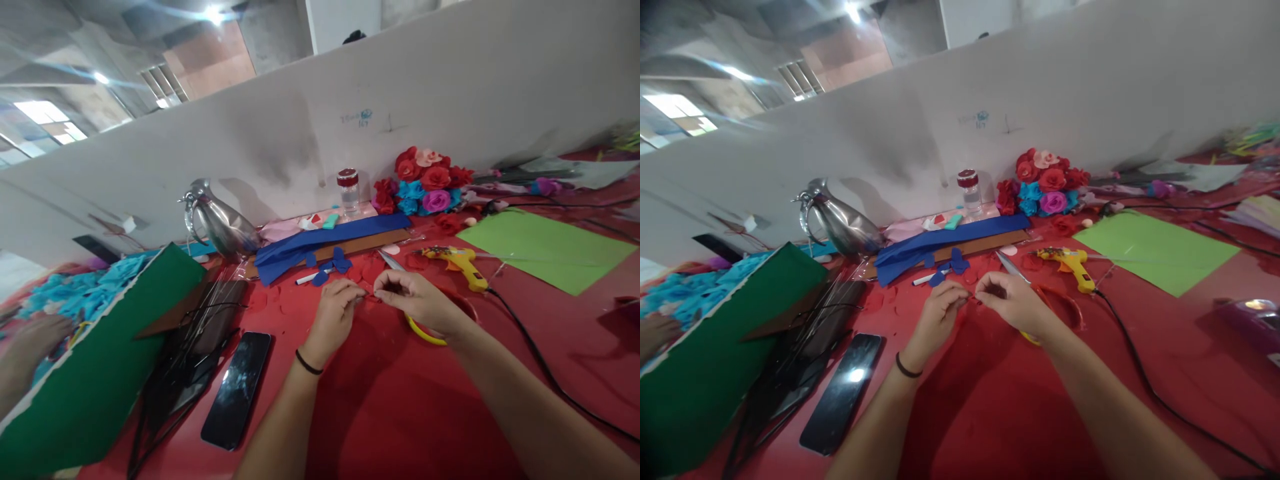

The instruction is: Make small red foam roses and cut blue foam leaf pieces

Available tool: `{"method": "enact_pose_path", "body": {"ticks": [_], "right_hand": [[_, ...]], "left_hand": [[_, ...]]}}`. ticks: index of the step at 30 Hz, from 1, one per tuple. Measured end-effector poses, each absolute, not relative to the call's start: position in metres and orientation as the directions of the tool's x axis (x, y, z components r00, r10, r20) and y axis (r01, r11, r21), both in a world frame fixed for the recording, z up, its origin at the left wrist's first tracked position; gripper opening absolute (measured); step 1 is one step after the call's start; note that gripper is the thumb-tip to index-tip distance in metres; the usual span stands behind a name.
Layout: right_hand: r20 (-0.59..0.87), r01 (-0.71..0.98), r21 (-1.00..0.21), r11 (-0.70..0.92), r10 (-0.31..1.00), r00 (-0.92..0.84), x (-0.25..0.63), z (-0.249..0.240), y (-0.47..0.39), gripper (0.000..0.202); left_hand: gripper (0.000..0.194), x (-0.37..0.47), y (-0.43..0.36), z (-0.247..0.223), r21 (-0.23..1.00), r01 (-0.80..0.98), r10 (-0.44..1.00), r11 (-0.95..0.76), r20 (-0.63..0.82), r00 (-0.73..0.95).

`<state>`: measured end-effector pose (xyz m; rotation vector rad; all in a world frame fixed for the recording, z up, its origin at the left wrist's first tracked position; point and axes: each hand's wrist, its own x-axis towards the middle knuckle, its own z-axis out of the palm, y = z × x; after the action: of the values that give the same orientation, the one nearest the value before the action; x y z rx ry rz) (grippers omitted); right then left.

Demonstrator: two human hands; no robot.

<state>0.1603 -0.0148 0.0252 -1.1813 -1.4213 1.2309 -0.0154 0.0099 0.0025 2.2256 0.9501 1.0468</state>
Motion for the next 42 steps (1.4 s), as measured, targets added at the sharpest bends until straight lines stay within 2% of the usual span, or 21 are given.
{"method": "enact_pose_path", "body": {"ticks": [7, 11, 15, 19, 29, 37, 42], "right_hand": [[0.045, -0.107, -0.993, 0.048, 0.999, 0.030, 0.159, 0.019, -0.012, 0.019], [0.012, -0.192, -0.981, 0.016, 1.000, 0.018, 0.154, 0.017, -0.012, 0.022], [0.019, -0.220, -0.975, 0.006, 0.998, -0.054, 0.148, 0.018, -0.014, 0.023], [0.042, -0.216, -0.976, 0.031, 0.998, -0.044, 0.146, 0.020, -0.015, 0.017], [0.025, -0.183, -0.983, 0.017, 0.999, -0.037, 0.145, 0.022, -0.016, 0.016], [0.048, -0.210, -0.977, 0.045, 0.999, -0.008, 0.146, 0.024, -0.017, 0.014], [0.063, -0.200, -0.978, 0.060, 0.998, -0.007, 0.142, 0.021, -0.018, 0.013]], "left_hand": [[0.016, -0.011, 0.008, 0.011, 0.909, 0.188, 0.897, -0.372, 0.300, 0.326], [0.011, -0.009, 0.004, 0.015, 0.980, 0.068, 0.954, -0.188, 0.166, 0.250], [0.009, -0.007, 0.001, 0.017, 0.994, 0.008, 0.966, -0.111, 0.106, 0.234], [0.009, -0.005, 0.000, 0.017, 0.993, 0.029, 0.967, -0.111, 0.101, 0.233], [0.012, -0.005, 0.001, 0.013, 0.996, -0.014, 0.971, -0.089, 0.090, 0.220], [0.013, -0.003, 0.006, 0.001, 0.977, -0.214, 0.982, -0.017, 0.057, 0.182], [0.013, -0.003, 0.007, -0.003, 0.971, -0.239, 0.982, -0.033, 0.076, 0.172]]}}
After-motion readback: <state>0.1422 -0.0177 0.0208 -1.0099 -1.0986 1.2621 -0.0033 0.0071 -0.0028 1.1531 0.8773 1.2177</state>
